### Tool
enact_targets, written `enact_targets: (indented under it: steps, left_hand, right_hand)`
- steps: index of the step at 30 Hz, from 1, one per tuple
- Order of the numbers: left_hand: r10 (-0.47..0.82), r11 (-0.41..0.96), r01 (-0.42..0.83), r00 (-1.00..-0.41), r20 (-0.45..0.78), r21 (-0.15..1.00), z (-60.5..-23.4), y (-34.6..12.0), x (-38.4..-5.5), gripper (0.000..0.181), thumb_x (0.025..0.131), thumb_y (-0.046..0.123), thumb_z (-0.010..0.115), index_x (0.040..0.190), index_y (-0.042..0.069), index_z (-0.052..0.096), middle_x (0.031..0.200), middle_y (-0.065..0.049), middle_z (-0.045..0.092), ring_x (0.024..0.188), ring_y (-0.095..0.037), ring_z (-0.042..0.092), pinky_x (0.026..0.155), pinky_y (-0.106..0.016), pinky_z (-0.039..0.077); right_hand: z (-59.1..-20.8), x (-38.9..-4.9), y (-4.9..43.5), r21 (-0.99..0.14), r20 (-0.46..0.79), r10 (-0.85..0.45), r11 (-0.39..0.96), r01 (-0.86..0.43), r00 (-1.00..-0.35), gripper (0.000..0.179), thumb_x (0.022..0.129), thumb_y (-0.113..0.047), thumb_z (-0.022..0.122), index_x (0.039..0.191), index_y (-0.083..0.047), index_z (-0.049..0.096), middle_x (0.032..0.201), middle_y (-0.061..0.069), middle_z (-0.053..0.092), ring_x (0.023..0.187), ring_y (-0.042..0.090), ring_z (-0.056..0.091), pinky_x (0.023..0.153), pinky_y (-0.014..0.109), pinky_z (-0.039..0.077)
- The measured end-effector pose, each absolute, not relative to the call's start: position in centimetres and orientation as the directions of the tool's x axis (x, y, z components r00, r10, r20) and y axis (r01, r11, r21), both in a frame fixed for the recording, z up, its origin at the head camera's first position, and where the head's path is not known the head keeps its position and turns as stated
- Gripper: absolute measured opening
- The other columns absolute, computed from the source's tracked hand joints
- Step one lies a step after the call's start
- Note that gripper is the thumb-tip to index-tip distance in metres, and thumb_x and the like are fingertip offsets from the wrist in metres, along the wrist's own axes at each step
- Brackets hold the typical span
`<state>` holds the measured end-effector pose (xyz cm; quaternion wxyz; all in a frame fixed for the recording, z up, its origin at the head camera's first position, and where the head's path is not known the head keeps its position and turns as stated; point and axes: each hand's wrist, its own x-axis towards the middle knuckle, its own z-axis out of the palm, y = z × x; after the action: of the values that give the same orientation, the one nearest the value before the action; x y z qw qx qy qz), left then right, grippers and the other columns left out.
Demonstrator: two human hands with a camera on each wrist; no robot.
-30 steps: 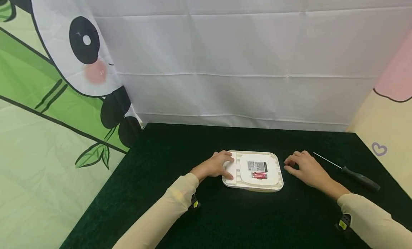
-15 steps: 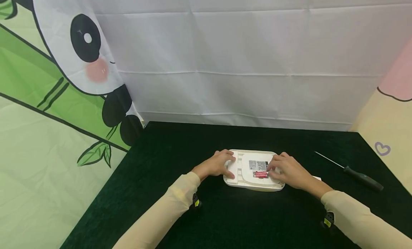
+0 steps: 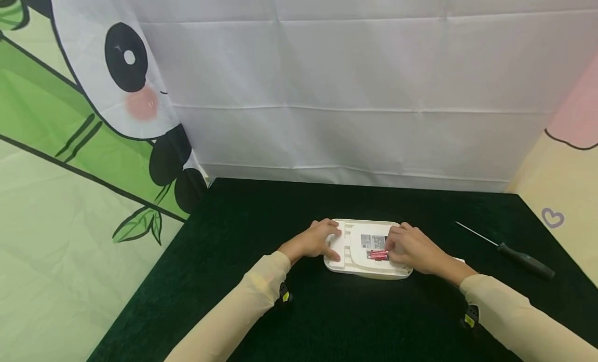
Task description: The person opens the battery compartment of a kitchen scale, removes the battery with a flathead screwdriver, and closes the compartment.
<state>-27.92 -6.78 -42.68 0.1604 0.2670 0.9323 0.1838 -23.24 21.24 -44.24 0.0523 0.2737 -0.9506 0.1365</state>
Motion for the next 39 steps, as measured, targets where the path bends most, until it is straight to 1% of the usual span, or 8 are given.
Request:
enact_targets:
  steps: [6,12,17,20,23,30,36,39]
  left_hand:
    - [0.561,0.787,0.444,-0.804,-0.198,0.428,-42.8,-6.6,-27.9,0.065,0.080,0.034,0.081,0.137,0.015,0.057,0.154,-0.002,0.036,0.136,-0.027,0.034,0.112,-0.042,0.034]
    - [0.553,0.793,0.437,-0.808,-0.202,0.423,-42.7,-6.7,-27.9,0.066,0.080,0.034,0.081,0.137,0.015,0.057,0.155,-0.002,0.036,0.136,-0.027,0.034,0.112,-0.042,0.034]
    - [0.549,0.796,0.434,-0.811,-0.201,0.421,-42.7,-6.8,-27.9,0.066,0.080,0.034,0.081,0.138,0.015,0.056,0.155,-0.002,0.036,0.136,-0.027,0.034,0.112,-0.042,0.034]
    - [0.549,0.796,0.433,-0.810,-0.205,0.422,-42.7,-6.8,-27.9,0.065,0.080,0.034,0.080,0.138,0.015,0.056,0.155,-0.002,0.035,0.136,-0.027,0.034,0.112,-0.042,0.034]
    - [0.548,0.798,0.431,-0.810,-0.210,0.422,-42.6,-6.8,-27.9,0.065,0.080,0.034,0.080,0.138,0.015,0.056,0.155,-0.002,0.035,0.136,-0.028,0.034,0.112,-0.042,0.034]
    - [0.551,0.798,0.438,-0.808,-0.208,0.414,-42.6,-6.7,-27.9,0.065,0.080,0.033,0.080,0.138,0.015,0.056,0.155,-0.002,0.035,0.134,-0.027,0.034,0.111,-0.041,0.035]
    - [0.549,0.799,0.435,-0.810,-0.207,0.417,-42.7,-6.8,-27.9,0.064,0.080,0.032,0.081,0.137,0.015,0.057,0.155,-0.003,0.036,0.133,-0.027,0.035,0.110,-0.042,0.036]
    - [0.549,0.798,0.434,-0.810,-0.206,0.419,-42.8,-6.7,-27.9,0.064,0.081,0.032,0.080,0.137,0.015,0.057,0.155,-0.002,0.035,0.134,-0.027,0.034,0.111,-0.042,0.036]
  right_hand:
    - [-44.2,-23.0,21.5,-0.232,0.178,-0.496,0.818,-0.526,-0.850,0.007,0.083,-0.023,0.074,0.088,-0.024,0.070,0.096,-0.008,0.064,0.089,0.013,0.047,0.079,0.034,0.040]
    - [-43.7,-23.1,21.9,-0.231,0.199,-0.490,0.818,-0.527,-0.849,0.008,0.083,-0.023,0.074,0.090,-0.022,0.070,0.098,-0.006,0.063,0.085,0.011,0.045,0.075,0.032,0.038]
    - [-43.6,-23.0,22.8,-0.271,0.221,-0.452,0.823,-0.500,-0.864,0.008,0.083,-0.018,0.074,0.089,-0.020,0.068,0.095,-0.004,0.061,0.085,0.015,0.047,0.074,0.032,0.040]
    - [-43.7,-22.8,23.9,-0.311,0.229,-0.419,0.824,-0.474,-0.879,0.010,0.083,-0.016,0.074,0.090,-0.018,0.066,0.093,-0.004,0.060,0.086,0.018,0.049,0.073,0.033,0.041]
    - [-43.9,-22.7,25.2,-0.327,0.245,-0.387,0.830,-0.452,-0.889,0.010,0.084,-0.015,0.073,0.091,-0.017,0.066,0.093,-0.002,0.060,0.088,0.020,0.051,0.074,0.034,0.041]
    - [-44.0,-22.6,29.5,-0.326,0.260,-0.267,0.881,-0.344,-0.928,0.007,0.086,-0.012,0.069,0.092,-0.010,0.067,0.095,0.006,0.060,0.091,0.028,0.052,0.073,0.038,0.040]
    - [-44.9,-22.5,32.9,-0.322,0.260,-0.146,0.919,-0.228,-0.955,0.012,0.088,-0.012,0.066,0.095,-0.003,0.067,0.097,0.015,0.059,0.090,0.031,0.050,0.070,0.043,0.040]
    - [-45.3,-22.2,34.2,-0.331,0.239,-0.108,0.925,-0.185,-0.965,0.015,0.089,-0.014,0.065,0.096,-0.002,0.067,0.097,0.017,0.058,0.087,0.030,0.049,0.066,0.041,0.041]
